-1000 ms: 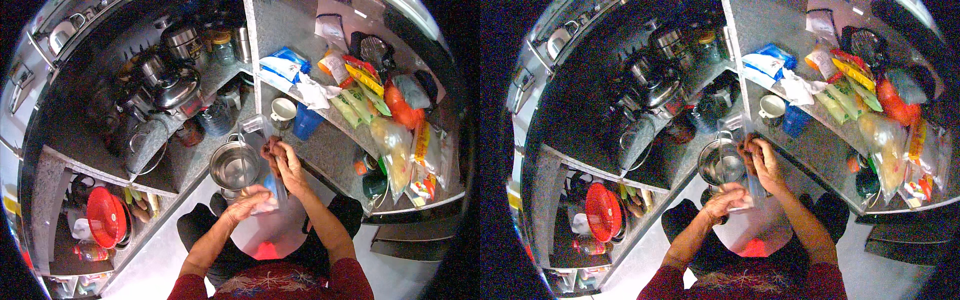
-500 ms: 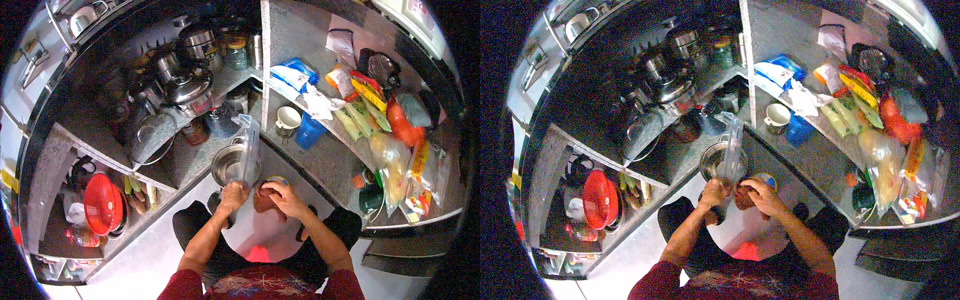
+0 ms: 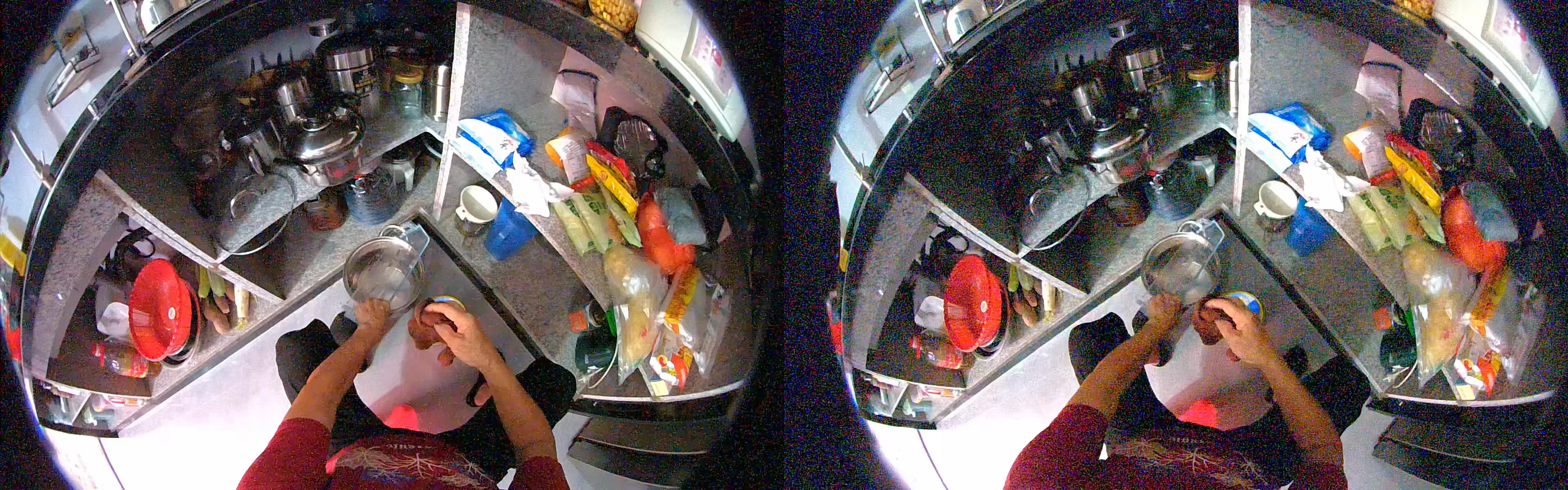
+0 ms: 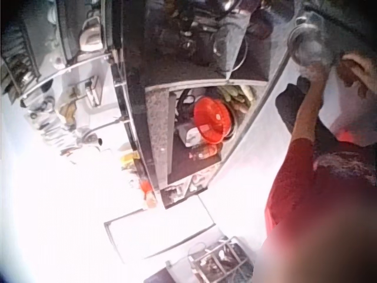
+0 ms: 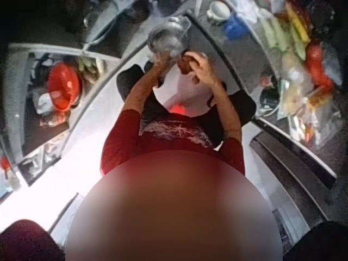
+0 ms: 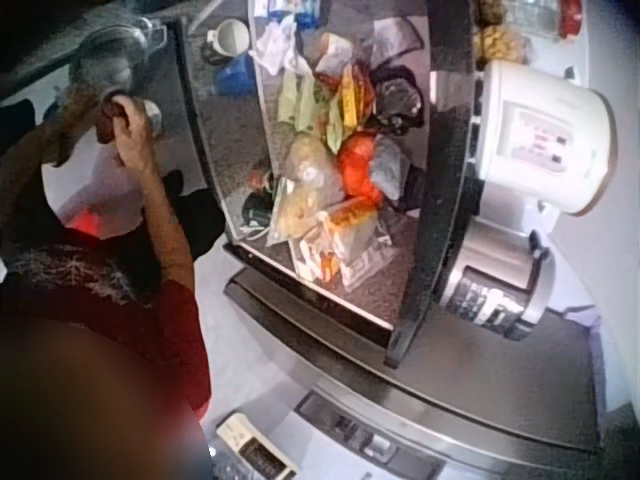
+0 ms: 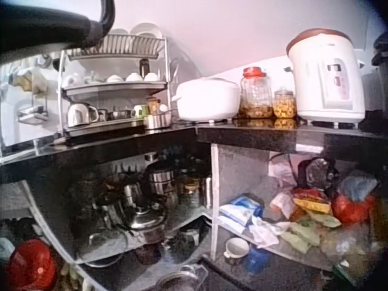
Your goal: The person wipes the exterior of several food packages with a white cloth. They handle a clear plastic container, a blue and white bag, a red and white bag, and a yellow bag, cleaning each one individually before placing it on the counter.
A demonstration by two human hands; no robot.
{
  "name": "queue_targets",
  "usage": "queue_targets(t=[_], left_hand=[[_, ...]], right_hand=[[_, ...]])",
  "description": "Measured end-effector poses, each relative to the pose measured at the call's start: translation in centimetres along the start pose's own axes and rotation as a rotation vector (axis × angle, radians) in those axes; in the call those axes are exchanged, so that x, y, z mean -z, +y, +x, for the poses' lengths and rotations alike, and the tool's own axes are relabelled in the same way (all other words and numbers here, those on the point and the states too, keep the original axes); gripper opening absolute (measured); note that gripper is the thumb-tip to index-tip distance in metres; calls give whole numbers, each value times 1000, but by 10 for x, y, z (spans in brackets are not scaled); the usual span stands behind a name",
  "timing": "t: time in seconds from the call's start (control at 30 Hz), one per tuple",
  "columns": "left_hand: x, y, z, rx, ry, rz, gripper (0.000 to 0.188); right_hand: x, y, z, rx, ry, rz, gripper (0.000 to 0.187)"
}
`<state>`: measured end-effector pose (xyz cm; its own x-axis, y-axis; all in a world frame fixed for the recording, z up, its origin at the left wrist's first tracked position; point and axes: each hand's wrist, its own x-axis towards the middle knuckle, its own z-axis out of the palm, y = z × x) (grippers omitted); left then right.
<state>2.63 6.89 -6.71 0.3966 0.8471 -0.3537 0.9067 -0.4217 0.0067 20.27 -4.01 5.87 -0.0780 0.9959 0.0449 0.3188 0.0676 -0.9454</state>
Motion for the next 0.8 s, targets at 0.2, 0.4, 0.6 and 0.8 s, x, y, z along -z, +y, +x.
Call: queue_targets(t=[0.2,0.4,0.6,0.8], left_hand=[[-29,-6,16,100,137,6,48],[-101,-26,43,117,429,133,76],[-74,-1,38,124,246,18,90],[-89,10,48,174,129,-10,96]], right_hand=[[1,4,-3,8,-29,13,30],[-8,13,3,166,26,18,28],[2,4,-3,32,25,54,28],[9,8,-4,20,17,-33,32]])
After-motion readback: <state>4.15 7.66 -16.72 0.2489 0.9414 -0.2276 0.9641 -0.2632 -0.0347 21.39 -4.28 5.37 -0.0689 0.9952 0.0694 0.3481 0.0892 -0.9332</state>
